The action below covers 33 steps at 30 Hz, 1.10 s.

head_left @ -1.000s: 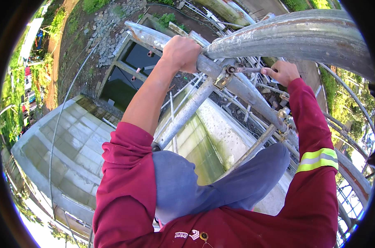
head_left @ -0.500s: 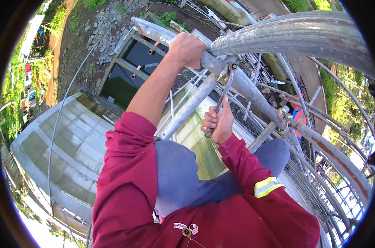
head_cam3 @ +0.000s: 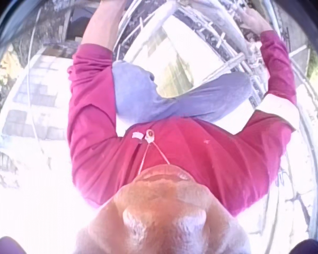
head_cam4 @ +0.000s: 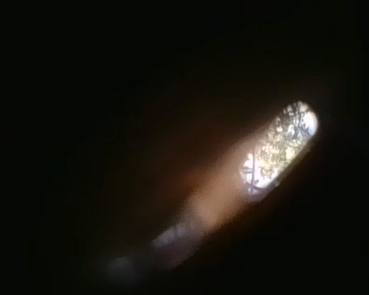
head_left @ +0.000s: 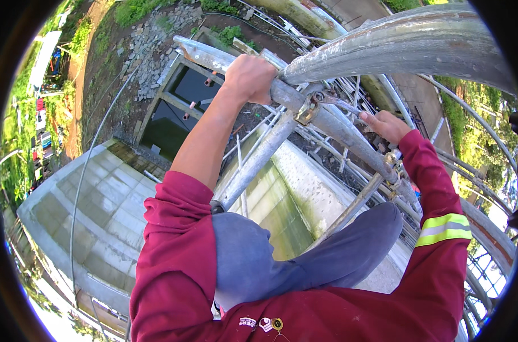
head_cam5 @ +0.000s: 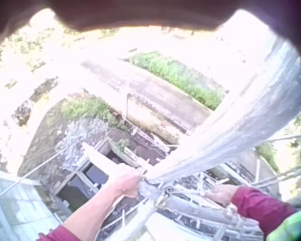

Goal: The person assembles a metal scaffolding structure by hand-tightening and then securing multiple couplers with a spanner. They move between joints, aligning poles and tightening fasteners to stabilize the frame.

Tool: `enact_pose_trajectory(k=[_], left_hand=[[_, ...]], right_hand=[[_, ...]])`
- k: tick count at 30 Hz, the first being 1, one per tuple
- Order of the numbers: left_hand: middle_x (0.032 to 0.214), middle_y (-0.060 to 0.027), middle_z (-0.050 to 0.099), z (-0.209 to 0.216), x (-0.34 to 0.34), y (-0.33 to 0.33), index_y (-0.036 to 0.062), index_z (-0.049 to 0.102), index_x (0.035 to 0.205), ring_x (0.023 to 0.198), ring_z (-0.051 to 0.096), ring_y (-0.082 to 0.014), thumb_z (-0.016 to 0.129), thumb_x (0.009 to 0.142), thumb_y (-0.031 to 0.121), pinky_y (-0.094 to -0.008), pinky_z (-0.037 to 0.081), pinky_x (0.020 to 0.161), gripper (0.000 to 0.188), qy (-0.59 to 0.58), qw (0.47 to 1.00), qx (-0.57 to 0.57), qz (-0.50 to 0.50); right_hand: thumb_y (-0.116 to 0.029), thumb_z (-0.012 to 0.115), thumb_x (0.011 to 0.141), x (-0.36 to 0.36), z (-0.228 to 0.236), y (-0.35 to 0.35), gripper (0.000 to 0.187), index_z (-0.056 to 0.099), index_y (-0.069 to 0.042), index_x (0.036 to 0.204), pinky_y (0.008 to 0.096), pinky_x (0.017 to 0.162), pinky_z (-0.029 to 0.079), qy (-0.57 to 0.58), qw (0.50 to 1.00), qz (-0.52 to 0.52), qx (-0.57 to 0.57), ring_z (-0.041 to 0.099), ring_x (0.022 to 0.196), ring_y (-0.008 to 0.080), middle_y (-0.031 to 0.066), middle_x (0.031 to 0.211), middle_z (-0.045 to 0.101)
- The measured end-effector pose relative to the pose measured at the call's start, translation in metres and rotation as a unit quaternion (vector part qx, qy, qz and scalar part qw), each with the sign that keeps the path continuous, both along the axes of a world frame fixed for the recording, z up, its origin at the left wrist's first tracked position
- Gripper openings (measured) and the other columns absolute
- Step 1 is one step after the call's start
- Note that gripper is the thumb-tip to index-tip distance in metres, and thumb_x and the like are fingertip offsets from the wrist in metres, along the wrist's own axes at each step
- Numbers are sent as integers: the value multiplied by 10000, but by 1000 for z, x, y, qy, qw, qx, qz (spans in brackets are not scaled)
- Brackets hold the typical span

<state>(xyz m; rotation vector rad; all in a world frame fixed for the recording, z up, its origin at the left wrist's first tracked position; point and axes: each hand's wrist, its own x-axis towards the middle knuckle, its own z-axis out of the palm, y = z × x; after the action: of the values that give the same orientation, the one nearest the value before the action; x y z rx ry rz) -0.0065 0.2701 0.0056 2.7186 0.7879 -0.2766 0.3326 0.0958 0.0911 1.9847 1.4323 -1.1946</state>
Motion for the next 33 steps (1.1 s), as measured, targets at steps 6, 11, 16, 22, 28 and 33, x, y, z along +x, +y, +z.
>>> enact_pose_trajectory(k=[6,11,16,22,28,33], left_hand=[[735,-96,714,2,1,2,180,762,883,731,712,-322,787,566,360,-430,576,666,365,-11,1000,-15,-5],[737,-98,715,5,3,3,174,759,867,737,712,-327,794,570,376,-433,577,676,361,20,1000,-19,-10],[742,-95,715,5,-2,2,170,760,861,753,716,-319,792,569,371,-432,577,677,356,-1,999,-34,1],[748,-82,718,-2,2,3,161,760,864,755,722,-306,802,571,394,-430,579,677,376,6,1000,-9,-11],[753,-88,727,3,0,3,173,761,879,748,726,-307,814,565,424,-422,586,682,405,19,1000,-16,-2],[750,-102,728,9,-4,4,147,770,861,748,730,-310,788,557,340,-418,586,673,360,2,1000,-17,-6]], right_hand=[[-913,338,853,29,-2,103,1042,706,59,773,479,686,462,-78,965,252,-11,628,698,347,224,716,637],[-920,344,840,38,-24,133,1033,722,42,829,482,738,488,-113,953,274,62,652,778,377,232,783,666],[-927,351,827,32,-29,80,1029,739,25,885,484,790,514,-126,963,186,149,677,857,406,241,851,695],[-895,343,858,33,-17,64,975,749,-8,884,506,776,506,-79,970,212,95,670,831,434,226,816,697],[-909,358,838,19,-19,54,957,746,-35,811,512,722,503,-132,964,209,101,680,781,406,202,746,684],[-868,316,891,-14,-12,1,930,745,-46,824,523,740,508,-101,992,49,61,695,829,413,220,786,703]])
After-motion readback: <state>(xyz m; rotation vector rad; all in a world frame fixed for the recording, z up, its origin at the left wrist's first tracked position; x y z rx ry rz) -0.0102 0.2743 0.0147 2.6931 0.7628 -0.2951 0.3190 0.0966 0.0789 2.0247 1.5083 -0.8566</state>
